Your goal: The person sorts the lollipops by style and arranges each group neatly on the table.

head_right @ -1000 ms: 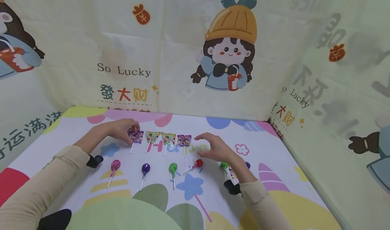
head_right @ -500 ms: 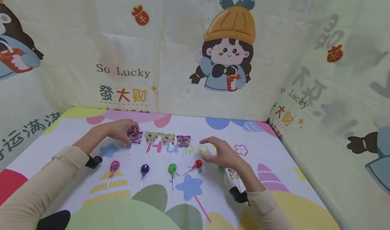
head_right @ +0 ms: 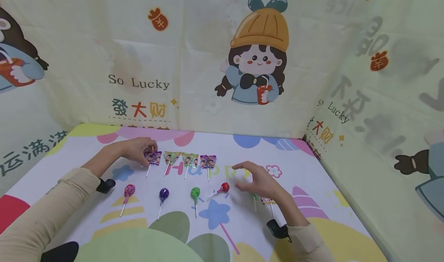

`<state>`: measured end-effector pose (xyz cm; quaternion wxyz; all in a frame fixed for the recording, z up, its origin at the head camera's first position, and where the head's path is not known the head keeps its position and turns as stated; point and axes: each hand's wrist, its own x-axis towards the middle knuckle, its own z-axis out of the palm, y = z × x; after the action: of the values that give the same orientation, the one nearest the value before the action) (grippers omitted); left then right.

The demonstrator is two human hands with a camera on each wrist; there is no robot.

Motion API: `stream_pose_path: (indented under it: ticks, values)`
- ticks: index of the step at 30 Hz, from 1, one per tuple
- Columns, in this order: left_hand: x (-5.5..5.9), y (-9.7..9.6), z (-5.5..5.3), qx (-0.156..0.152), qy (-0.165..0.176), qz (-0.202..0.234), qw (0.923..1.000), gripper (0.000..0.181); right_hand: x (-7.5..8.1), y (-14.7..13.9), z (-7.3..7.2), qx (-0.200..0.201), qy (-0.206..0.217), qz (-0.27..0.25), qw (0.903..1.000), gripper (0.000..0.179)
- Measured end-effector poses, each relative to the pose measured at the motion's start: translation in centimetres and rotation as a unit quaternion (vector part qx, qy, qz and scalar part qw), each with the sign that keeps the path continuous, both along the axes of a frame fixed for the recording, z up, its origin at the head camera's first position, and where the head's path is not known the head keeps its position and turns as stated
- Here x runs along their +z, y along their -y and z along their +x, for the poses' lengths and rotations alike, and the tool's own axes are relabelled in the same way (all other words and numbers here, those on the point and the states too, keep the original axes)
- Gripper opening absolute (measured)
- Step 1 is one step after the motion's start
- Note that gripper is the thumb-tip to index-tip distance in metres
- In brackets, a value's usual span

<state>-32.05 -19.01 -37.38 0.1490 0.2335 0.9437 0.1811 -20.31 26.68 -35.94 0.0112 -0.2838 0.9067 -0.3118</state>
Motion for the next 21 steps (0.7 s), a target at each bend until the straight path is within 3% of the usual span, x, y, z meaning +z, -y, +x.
stream_pose_path:
  ticks: [21]
  values:
    - [0.3,-0.1,0.1,-0.010,-0.010,-0.007,0.9999,0.052,-0.9,-1.3,1.7,-0.009,-0.019,-0.014,0.9997,0.049]
